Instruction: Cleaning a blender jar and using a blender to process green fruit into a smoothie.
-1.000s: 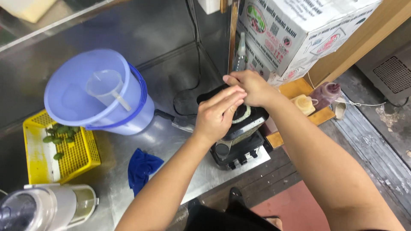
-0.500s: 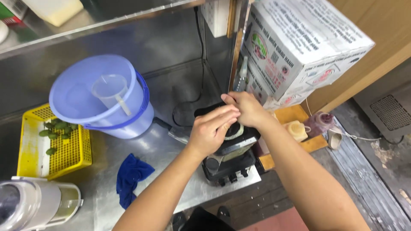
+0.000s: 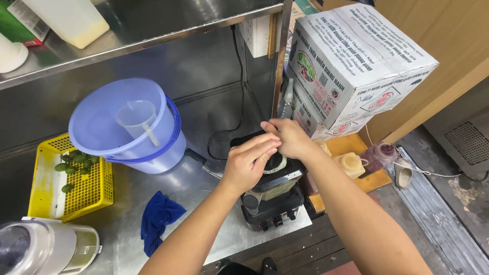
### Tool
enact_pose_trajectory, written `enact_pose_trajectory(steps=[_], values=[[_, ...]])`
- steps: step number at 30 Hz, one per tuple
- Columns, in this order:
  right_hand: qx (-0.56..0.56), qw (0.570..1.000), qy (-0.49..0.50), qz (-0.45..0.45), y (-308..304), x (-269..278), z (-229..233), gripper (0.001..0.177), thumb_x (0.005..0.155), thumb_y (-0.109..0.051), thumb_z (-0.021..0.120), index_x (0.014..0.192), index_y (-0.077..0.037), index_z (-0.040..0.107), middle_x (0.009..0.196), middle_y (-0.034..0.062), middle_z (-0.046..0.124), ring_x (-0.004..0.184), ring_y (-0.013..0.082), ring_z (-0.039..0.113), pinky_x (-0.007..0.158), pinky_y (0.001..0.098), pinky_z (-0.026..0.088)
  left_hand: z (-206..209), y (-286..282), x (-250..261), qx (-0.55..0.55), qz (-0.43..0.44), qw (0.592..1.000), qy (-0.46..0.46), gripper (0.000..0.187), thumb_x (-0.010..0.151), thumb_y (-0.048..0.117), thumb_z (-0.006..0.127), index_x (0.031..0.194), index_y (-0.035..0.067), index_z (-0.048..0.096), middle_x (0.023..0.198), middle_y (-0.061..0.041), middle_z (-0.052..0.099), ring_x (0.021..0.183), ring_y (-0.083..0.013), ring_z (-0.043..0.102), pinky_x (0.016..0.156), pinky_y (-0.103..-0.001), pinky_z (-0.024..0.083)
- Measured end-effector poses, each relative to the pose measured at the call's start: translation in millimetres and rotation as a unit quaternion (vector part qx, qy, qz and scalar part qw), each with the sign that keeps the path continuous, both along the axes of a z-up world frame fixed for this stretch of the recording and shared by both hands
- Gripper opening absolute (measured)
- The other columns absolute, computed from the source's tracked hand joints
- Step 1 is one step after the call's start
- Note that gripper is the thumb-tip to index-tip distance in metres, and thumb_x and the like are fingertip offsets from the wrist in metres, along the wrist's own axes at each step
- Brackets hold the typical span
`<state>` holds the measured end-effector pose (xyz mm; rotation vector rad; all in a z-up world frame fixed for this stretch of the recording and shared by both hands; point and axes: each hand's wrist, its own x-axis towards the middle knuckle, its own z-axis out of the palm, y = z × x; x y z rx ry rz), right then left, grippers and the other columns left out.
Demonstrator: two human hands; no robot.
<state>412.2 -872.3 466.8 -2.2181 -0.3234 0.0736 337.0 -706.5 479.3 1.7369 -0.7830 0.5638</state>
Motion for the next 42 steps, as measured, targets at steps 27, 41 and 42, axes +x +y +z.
enact_pose_trajectory(steps=[27, 41, 42], values=[[-0.036, 0.999, 0.004, -0.008, -0.6, -2.1, 7.1, 0.044, 0.102, -0.042, 0.057, 0.087, -0.003, 0.069, 0.072, 0.0191, 0.068, 0.071, 0.0365, 0.067, 0.074, 0.0442, 0.051, -4.8, 0.1, 1.4, 0.006, 0.006, 1.0, -0.012, 0.017, 0.097, -0.002, 0.072, 0.114, 0.001, 0.072, 0.119, -0.01, 0.073, 0.103, -0.0217, 0.077, 0.092, -0.03, 0.064], [-0.03, 0.999, 0.018, -0.011, -0.7, -1.7, 7.4, 0.045, 0.103, -0.043, 0.056, 0.088, -0.002, 0.069, 0.072, 0.0198, 0.067, 0.069, 0.0359, 0.065, 0.073, 0.044, 0.051, -6.3, -0.5, 2.1, 0.003, 0.005, 1.0, -0.011, 0.018, 0.097, -0.001, 0.073, 0.115, 0.002, 0.073, 0.12, -0.01, 0.074, 0.103, -0.0209, 0.077, 0.091, -0.029, 0.065], [-0.027, 0.999, 0.015, -0.008, -0.3, -1.2, 5.8, 0.046, 0.104, -0.043, 0.056, 0.088, -0.002, 0.069, 0.073, 0.0201, 0.067, 0.069, 0.0366, 0.064, 0.072, 0.0442, 0.051, -6.6, -0.2, 1.8, 0.007, 0.012, 1.0, -0.012, 0.018, 0.097, -0.001, 0.073, 0.114, 0.003, 0.073, 0.119, -0.01, 0.074, 0.103, -0.0207, 0.077, 0.091, -0.029, 0.064]])
